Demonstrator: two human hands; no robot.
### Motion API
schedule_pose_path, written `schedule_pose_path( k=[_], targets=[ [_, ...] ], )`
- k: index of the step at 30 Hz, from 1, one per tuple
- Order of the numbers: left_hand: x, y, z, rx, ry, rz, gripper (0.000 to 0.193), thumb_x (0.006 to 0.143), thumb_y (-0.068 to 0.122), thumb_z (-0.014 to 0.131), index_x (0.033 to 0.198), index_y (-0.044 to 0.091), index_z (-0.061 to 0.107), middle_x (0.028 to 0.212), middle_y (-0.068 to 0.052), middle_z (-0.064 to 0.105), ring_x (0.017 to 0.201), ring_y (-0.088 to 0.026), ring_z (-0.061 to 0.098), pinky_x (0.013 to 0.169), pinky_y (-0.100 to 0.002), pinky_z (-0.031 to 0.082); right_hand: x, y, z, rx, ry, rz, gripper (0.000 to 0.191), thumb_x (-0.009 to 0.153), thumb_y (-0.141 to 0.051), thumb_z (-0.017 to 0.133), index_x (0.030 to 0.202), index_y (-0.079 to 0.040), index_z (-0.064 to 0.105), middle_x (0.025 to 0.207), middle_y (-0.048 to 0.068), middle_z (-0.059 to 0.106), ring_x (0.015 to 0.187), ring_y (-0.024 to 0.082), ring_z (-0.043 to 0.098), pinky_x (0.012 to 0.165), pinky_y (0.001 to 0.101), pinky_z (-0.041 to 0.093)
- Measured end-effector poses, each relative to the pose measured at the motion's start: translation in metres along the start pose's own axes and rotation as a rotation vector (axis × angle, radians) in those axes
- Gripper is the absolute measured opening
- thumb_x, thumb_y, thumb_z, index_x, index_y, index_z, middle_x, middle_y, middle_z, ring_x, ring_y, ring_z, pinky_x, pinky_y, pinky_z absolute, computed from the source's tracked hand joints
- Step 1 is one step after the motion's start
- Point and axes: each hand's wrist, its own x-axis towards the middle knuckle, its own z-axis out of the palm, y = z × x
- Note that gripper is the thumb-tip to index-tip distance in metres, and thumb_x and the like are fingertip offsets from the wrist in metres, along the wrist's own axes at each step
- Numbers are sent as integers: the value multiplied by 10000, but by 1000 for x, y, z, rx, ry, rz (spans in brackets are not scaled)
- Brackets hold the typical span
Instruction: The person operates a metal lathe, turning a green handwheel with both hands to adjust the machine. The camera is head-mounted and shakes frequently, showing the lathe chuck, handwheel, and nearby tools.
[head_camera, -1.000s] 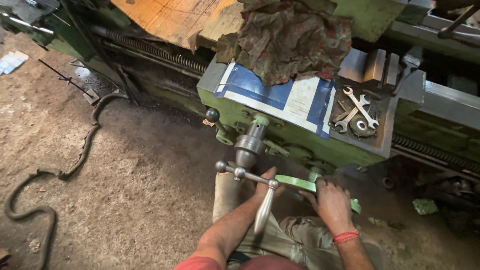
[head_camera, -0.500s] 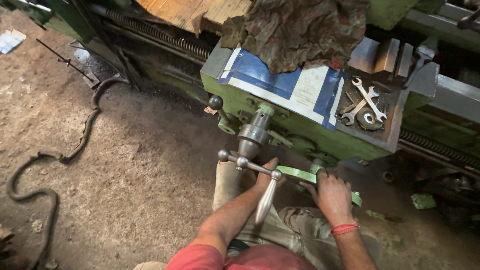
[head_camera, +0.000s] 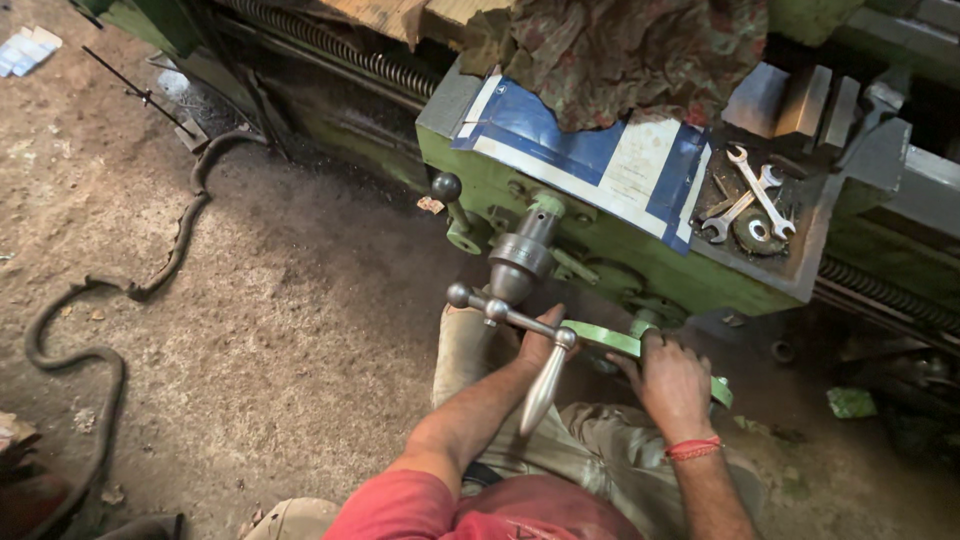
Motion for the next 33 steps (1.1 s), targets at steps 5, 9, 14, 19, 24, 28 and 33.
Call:
schedule_pose_path(
  k=[5, 9, 14, 19, 24, 28, 33],
  targets=[
    [-2, -4, 3, -9, 12, -16, 508, 688, 243, 835, 1023, 62, 499, 894, -181, 645, 807, -365, 672, 700, -452, 533, 0, -1, -2, -3, 5, -9, 578, 837, -647, 646, 963, -83, 665, 908, 136, 713, 813, 351, 707, 726, 512, 513],
    [-2, -6, 2, 29, 27, 25, 559, 653, 232, 856, 1058, 48, 516, 917, -205, 640, 847, -391, 663, 719, -463, 528, 1, -4, -3, 0, 8, -12, 586, 827, -651, 653, 965, -82, 664, 895, 141, 713, 806, 349, 708, 731, 511, 513],
    [-2, -10, 5, 11, 3, -24, 512, 680, 243, 843, 1030, 43, 529, 918, -200, 651, 853, -380, 682, 740, -457, 533, 3, -5, -3, -14, -21, 5, 592, 826, -655, 655, 980, -83, 668, 888, 133, 714, 817, 341, 710, 733, 513, 509],
    [-3, -12, 7, 56, 65, 29, 628, 666, 253, 855, 1158, 23, 540, 956, -229, 648, 893, -421, 666, 746, -477, 531, 3, -5, -3, -39, -56, 8, 577, 834, -654, 656, 964, -93, 673, 888, 130, 709, 824, 337, 709, 741, 514, 510],
    [-4, -8, 6, 42, 41, -31, 547, 701, 250, 807, 1137, 28, 562, 956, -220, 664, 892, -406, 687, 753, -468, 539, 3, -7, -4, -24, -31, 6, 577, 825, -652, 670, 931, -86, 678, 893, 136, 706, 825, 343, 708, 727, 515, 510],
    [-3, -3, 4, 74, 49, -30, 559, 705, 273, 806, 1132, 21, 548, 927, -225, 649, 873, -411, 673, 739, -469, 531, 4, -9, -6, -3, -15, -1, 572, 826, -641, 673, 959, -85, 679, 894, 139, 709, 818, 344, 709, 721, 518, 506],
    [-3, -2, 1, 12, 18, -48, 536, 740, 299, 791, 1128, 11, 559, 930, -226, 656, 864, -387, 672, 764, -452, 534, 4, -11, -7, -14, -27, 8, 578, 822, -644, 672, 983, -89, 679, 898, 141, 713, 814, 345, 711, 723, 516, 504]
  ],
)
